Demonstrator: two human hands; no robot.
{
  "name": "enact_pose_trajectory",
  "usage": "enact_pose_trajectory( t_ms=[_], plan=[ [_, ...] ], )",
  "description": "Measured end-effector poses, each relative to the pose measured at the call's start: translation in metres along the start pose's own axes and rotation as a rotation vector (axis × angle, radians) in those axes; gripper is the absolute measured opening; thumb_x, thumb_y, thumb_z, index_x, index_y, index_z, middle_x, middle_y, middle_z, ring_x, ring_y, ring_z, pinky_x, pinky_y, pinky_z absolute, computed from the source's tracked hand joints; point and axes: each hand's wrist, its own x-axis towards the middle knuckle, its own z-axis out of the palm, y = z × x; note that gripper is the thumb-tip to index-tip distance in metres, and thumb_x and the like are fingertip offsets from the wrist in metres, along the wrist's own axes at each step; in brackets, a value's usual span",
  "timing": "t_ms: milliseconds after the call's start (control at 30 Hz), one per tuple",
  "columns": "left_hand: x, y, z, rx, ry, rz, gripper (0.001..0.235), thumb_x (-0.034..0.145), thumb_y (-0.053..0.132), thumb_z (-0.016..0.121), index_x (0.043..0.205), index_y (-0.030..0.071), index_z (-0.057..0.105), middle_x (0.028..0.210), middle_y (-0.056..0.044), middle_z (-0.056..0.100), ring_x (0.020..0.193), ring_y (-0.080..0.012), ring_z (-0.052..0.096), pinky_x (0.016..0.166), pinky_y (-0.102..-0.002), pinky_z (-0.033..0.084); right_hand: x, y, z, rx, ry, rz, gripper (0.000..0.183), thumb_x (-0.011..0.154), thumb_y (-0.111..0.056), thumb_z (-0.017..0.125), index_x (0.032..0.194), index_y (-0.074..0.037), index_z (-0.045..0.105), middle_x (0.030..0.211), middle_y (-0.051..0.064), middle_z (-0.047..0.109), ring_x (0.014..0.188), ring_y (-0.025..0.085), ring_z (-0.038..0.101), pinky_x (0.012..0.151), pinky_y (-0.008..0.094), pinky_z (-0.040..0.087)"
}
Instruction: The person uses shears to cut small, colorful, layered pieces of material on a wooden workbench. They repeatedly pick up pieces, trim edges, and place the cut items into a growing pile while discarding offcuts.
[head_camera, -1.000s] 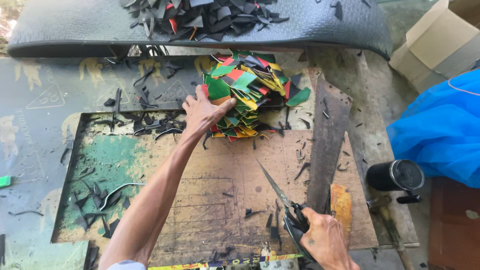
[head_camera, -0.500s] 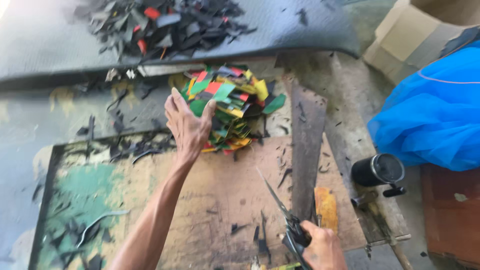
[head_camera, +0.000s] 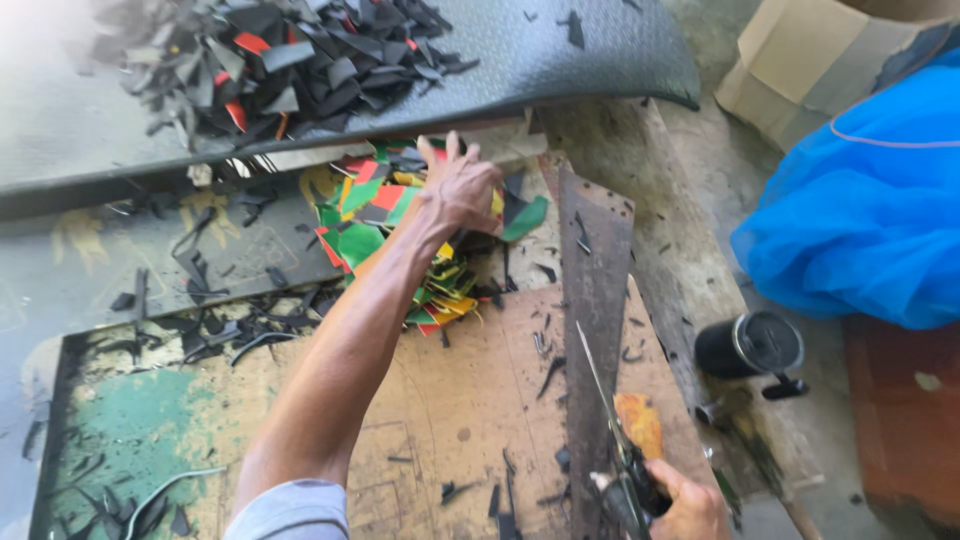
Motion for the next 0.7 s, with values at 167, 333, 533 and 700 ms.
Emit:
enact_pose_trajectory(
  t_ms=[167,333,533,700],
  plan=[
    [-0.014,-0.021,0.039,-0.163,0.003,0.044,0.029,0.079,0.030,0.069,0.101,0.013,0.077,0.116,-0.018,0.074,0.113,-0.0390,0.070,0.098,-0.066,0.050,0.022,0.019,0.024,-0.022,0.025,0.195,0.052,0.052,-0.027,0.095,0.100,-0.011,0.081,0.067,0.005,0.081,0.062,0.010,0.079,0.063,0.026,0.058],
    [-0.037,-0.015,0.053,-0.121,0.073,0.053,0.026,0.079,0.024,0.068,0.103,0.015,0.075,0.114,-0.015,0.068,0.111,-0.0379,0.064,0.092,-0.066,0.043,0.045,0.019,0.051,0.023,-0.002,0.175,0.051,0.052,-0.027,0.095,0.099,-0.011,0.082,0.068,0.004,0.081,0.062,0.010,0.079,0.063,0.026,0.058],
    [-0.080,0.013,0.018,-0.033,0.003,0.129,0.049,0.084,0.046,0.068,0.122,0.016,0.066,0.133,-0.016,0.058,0.126,-0.0455,0.050,0.099,-0.069,0.033,0.048,0.029,0.039,0.022,0.053,0.244,0.049,0.053,-0.027,0.096,0.097,-0.011,0.082,0.069,0.004,0.081,0.062,0.010,0.079,0.064,0.026,0.059],
    [-0.088,0.017,-0.017,0.038,-0.198,0.012,0.071,0.089,0.040,0.069,0.153,0.026,0.041,0.158,-0.013,0.034,0.132,-0.0570,0.039,0.100,-0.078,0.028,0.033,0.033,0.040,-0.007,0.021,0.271,0.048,0.054,-0.027,0.096,0.096,-0.010,0.082,0.069,0.004,0.081,0.062,0.010,0.079,0.065,0.026,0.059]
  ],
)
